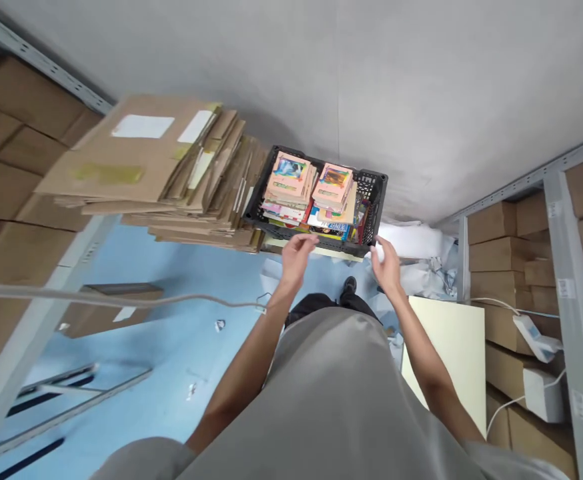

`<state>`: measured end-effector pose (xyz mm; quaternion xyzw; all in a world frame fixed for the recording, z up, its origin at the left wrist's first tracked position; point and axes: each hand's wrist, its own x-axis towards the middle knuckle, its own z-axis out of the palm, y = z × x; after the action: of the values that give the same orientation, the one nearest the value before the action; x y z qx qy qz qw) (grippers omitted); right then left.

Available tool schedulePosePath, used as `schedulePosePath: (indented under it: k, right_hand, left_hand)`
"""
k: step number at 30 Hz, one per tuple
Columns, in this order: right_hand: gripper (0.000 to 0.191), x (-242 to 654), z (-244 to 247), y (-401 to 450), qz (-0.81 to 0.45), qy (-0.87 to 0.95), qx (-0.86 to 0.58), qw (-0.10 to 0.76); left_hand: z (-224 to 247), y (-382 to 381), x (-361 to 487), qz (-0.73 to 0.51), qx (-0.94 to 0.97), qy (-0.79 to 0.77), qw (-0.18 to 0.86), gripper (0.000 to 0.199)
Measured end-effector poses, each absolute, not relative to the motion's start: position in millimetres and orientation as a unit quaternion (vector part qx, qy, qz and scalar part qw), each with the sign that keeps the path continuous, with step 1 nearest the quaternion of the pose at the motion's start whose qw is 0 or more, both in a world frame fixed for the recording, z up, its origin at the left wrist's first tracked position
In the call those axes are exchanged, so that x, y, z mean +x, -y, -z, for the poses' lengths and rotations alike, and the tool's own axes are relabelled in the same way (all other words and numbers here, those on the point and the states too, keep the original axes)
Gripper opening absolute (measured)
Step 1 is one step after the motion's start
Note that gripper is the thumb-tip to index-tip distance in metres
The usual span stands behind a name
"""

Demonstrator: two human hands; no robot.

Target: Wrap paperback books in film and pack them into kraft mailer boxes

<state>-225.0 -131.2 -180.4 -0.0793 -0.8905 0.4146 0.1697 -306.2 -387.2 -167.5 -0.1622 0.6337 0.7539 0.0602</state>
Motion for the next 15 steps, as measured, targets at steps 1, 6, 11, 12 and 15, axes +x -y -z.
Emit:
schedulePosePath:
  k: [1,6,11,12,15]
  right_hand:
    - [0.049,-250,178,138,-0.446,0.88,-0.061,0.147]
    - [0.044,-354,180,168,-0.506,0.856,-0.082,0.064]
    - [0.039,-409,196,189,-0.481,0.853,-0.195,0.049]
    - [0.039,-413,199,193,-0.478,0.85,-0.216,0.048]
    - [0.039,-416,206,205,-0.48,0.837,-0.258,0.051]
  left_hand:
    - [168,394,-318,-0.75,-0.165,-0.64,0.036,0.044]
    - [174,400,-377,-0.712,-0.118,-0.692,-0.01,0.048]
    - [184,389,-435,-0.614,0.036,-0.788,-0.034,0.043]
    - [187,387,-445,-0.583,0.073,-0.809,-0.034,0.044]
    - [198,385,-464,-0.515,0.13,-0.847,0.006,0.051]
